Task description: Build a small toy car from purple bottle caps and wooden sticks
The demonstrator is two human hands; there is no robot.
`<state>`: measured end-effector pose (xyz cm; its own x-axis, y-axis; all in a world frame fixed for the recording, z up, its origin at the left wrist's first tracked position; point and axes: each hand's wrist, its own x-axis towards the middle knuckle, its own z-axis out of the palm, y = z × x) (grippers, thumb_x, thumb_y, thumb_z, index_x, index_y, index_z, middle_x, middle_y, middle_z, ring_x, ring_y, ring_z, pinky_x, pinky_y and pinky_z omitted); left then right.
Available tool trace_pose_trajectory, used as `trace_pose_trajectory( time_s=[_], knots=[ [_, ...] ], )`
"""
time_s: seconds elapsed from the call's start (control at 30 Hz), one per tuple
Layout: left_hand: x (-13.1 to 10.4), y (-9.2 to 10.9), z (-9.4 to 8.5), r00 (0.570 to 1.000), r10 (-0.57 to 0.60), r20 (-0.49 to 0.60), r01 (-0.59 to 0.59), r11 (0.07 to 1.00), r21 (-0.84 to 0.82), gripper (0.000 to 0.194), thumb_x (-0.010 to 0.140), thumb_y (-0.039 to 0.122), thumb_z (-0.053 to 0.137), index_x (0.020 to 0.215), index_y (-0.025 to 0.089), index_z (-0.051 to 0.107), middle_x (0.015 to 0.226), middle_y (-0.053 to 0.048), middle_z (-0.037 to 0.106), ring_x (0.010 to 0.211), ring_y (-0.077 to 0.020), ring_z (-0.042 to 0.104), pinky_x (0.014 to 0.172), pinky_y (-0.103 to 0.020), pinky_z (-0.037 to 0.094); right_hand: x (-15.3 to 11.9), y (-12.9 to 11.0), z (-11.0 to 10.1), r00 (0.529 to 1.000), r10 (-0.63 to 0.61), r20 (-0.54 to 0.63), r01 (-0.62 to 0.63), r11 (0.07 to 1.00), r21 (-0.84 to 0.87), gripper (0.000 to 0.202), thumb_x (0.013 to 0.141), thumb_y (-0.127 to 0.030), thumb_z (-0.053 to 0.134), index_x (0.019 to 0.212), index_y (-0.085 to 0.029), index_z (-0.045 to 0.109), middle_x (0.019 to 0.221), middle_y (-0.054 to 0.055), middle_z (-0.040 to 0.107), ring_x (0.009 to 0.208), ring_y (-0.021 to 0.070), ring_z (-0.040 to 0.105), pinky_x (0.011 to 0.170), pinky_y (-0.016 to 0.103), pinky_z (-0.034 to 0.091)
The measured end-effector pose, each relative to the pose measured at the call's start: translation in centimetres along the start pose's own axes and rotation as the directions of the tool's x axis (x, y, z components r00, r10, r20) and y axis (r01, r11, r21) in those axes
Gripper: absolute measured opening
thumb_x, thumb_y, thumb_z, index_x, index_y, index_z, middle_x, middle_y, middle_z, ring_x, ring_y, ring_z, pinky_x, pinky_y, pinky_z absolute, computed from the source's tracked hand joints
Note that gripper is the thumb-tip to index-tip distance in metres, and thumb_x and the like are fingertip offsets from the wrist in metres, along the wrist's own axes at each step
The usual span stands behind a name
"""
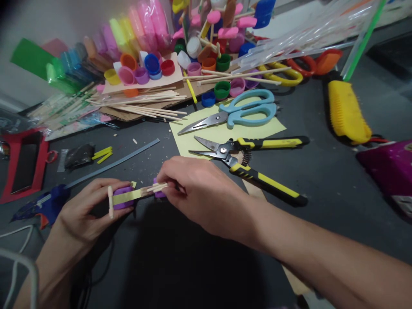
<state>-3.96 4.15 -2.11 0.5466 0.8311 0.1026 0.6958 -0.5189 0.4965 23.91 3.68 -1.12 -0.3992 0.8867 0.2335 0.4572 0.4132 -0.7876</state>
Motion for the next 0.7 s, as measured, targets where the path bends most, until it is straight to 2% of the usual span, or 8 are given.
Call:
trace_pose_trajectory(
  time_s=[0.5, 0.7],
  knots=[
    [0.07, 0.21, 0.04, 0.997, -0.082, 0.016, 0.082, 0.997, 0.002, 0.03, 0.085, 0.03, 0.071, 0.114, 0.024, 0.07, 0.106, -0.006, 0.069, 0.093, -0.0207, 0.069, 0.076, -0.029, 0.056, -0.18, -0.11, -0.02, 1.0, 0.024, 0.01, -0.024, 1.0, -0.016, 0.014, 0.083, -0.005, 0.06, 0.086, -0.017, 0.068, 0.075, -0.002, 0.063, 0.06, 0.0096, 0.05, 0.059, 0.021, 0.036],
    [-0.06, -0.12, 0.04, 1.0, -0.025, 0.014, 0.025, 1.0, 0.007, 0.033, 0.085, 0.026, 0.072, 0.117, 0.026, 0.067, 0.108, -0.005, 0.067, 0.094, -0.019, 0.069, 0.077, -0.027, 0.055, -0.2, -0.1, -0.07, 0.999, 0.036, 0.01, -0.036, 0.999, -0.019, 0.015, 0.083, -0.004, 0.06, 0.086, -0.017, 0.068, 0.074, -0.002, 0.062, 0.06, 0.0095, 0.05, 0.059, 0.022, 0.036]
  ],
)
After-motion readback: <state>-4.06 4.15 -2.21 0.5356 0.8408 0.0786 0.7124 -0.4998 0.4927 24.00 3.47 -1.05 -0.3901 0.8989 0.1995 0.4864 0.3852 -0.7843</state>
